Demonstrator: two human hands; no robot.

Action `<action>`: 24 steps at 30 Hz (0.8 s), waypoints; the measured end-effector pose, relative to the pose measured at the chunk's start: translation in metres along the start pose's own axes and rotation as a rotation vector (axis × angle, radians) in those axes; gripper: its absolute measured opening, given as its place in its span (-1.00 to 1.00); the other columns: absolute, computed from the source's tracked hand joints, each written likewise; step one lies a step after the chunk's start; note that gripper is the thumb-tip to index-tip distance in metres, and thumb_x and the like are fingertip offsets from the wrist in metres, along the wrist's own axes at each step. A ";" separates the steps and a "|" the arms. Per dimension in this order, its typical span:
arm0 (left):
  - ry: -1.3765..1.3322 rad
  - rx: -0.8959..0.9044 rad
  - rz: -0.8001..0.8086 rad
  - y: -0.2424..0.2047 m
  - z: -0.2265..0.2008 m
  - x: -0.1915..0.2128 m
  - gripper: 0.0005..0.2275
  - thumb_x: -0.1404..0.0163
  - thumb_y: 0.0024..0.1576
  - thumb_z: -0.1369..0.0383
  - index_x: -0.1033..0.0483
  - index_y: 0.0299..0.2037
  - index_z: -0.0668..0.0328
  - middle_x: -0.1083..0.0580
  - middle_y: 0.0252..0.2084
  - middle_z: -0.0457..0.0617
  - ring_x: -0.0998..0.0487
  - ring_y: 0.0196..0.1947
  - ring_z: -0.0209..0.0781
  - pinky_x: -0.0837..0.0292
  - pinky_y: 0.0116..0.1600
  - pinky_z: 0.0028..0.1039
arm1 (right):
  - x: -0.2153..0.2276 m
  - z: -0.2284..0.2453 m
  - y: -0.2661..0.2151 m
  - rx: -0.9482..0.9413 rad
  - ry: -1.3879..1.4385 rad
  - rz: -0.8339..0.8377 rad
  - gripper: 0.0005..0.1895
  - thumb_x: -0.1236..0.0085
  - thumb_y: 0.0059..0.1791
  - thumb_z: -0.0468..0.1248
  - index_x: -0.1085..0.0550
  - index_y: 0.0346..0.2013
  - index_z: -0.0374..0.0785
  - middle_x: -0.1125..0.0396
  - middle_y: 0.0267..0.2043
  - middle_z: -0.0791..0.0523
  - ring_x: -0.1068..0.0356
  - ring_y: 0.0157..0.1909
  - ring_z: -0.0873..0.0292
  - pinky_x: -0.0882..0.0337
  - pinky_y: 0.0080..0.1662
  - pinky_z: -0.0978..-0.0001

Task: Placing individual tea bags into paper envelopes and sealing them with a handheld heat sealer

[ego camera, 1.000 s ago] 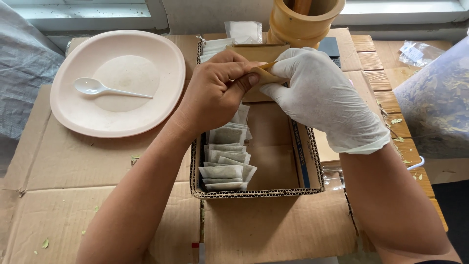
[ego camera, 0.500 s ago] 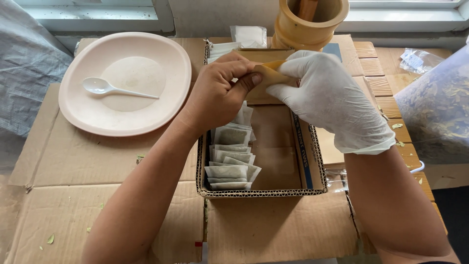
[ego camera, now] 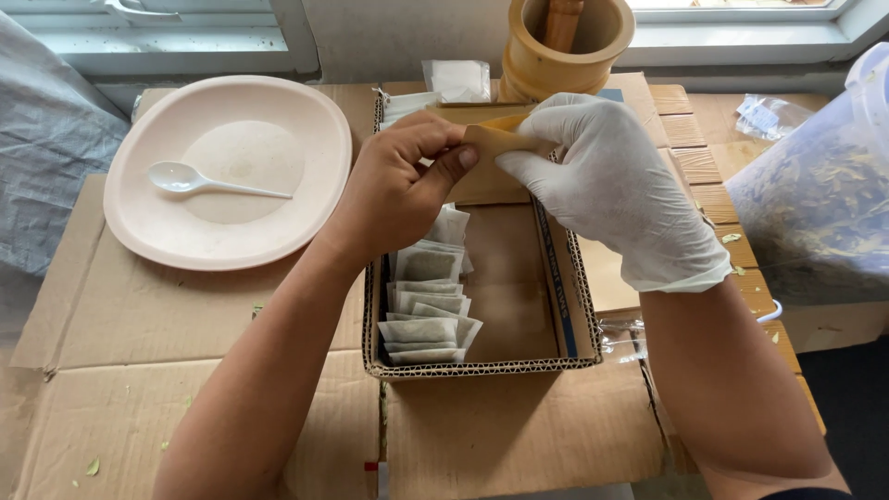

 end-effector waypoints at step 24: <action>0.173 0.030 0.082 -0.001 0.000 0.001 -0.84 -0.02 0.06 0.58 -0.63 -0.28 0.12 -0.55 -0.35 -0.17 -0.52 -0.33 -0.31 -0.46 -0.19 -0.53 | 0.011 -0.001 0.001 -0.264 0.018 0.285 -0.77 -0.26 -0.06 -0.12 -0.61 -0.43 -0.23 -0.24 -0.50 0.25 -0.18 -0.39 0.35 -0.12 -0.35 0.49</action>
Point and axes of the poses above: each hand's wrist, its own y-axis towards the middle knuckle, its own x-axis out of the back of the hand, z = x × y, the point moved 1 cm from there along y, towards the middle knuckle
